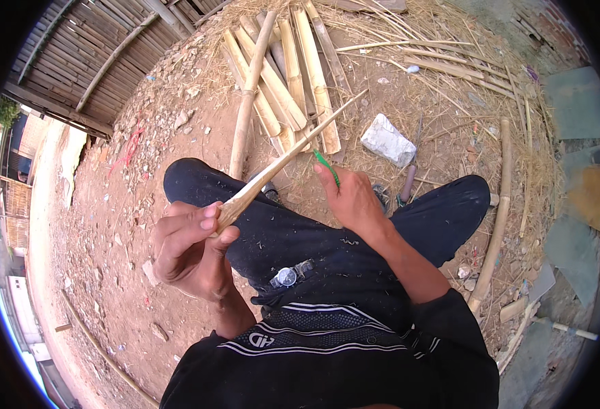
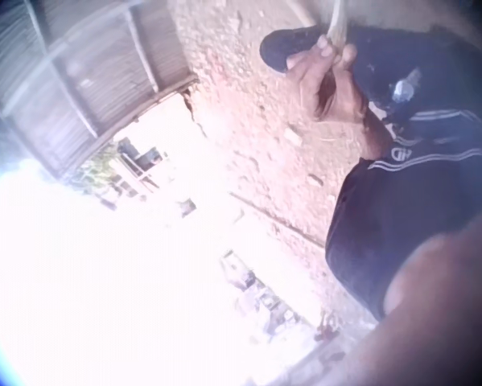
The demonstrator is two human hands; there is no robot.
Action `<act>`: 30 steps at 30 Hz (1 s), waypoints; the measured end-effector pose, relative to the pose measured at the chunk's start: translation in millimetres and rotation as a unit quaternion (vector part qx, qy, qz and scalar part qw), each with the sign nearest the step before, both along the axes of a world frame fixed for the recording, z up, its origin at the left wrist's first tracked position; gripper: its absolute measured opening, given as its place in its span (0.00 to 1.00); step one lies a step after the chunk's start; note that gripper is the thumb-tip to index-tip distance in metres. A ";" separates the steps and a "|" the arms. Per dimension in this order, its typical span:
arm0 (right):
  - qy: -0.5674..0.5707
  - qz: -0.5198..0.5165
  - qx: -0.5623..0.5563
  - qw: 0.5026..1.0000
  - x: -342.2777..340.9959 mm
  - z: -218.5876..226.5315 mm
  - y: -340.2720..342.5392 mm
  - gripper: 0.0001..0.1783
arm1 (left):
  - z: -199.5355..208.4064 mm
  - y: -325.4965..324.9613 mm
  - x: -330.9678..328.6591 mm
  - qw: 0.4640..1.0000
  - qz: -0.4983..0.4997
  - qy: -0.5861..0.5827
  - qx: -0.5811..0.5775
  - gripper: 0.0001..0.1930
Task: The person sits on the ground and uses a green utility knife to shave and smooth a long, thin bamboo stick. They hold the stick in their left hand and scrape along its length with the knife in their right hand, rotating the stick to work on different sides.
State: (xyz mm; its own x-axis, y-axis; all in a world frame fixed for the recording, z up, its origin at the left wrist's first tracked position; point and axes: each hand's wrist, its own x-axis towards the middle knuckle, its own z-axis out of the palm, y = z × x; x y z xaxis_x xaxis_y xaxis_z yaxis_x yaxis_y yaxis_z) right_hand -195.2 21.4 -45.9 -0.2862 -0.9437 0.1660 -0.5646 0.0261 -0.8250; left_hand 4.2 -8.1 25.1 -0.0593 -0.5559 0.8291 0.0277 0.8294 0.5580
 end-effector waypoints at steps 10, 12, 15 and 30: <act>0.055 -0.022 0.109 0.992 -32.8 -24.7 0.1 0.22 | 4.4 -6.8 -3.4 0.998 -0.050 -0.014 -0.027 0.13; 0.056 -0.022 0.105 0.993 -36.8 -22.2 -2.7 0.21 | 5.6 -9.3 -1.1 0.994 -0.091 -0.035 -0.049 0.13; 0.019 0.081 -0.027 0.996 -2.3 29.3 34.4 0.21 | 7.0 -6.2 -1.1 0.996 -0.058 -0.046 -0.046 0.14; 0.046 0.041 -0.049 0.997 2.8 -0.2 22.9 0.19 | 16.2 -18.5 12.7 0.990 -0.059 -0.087 -0.090 0.14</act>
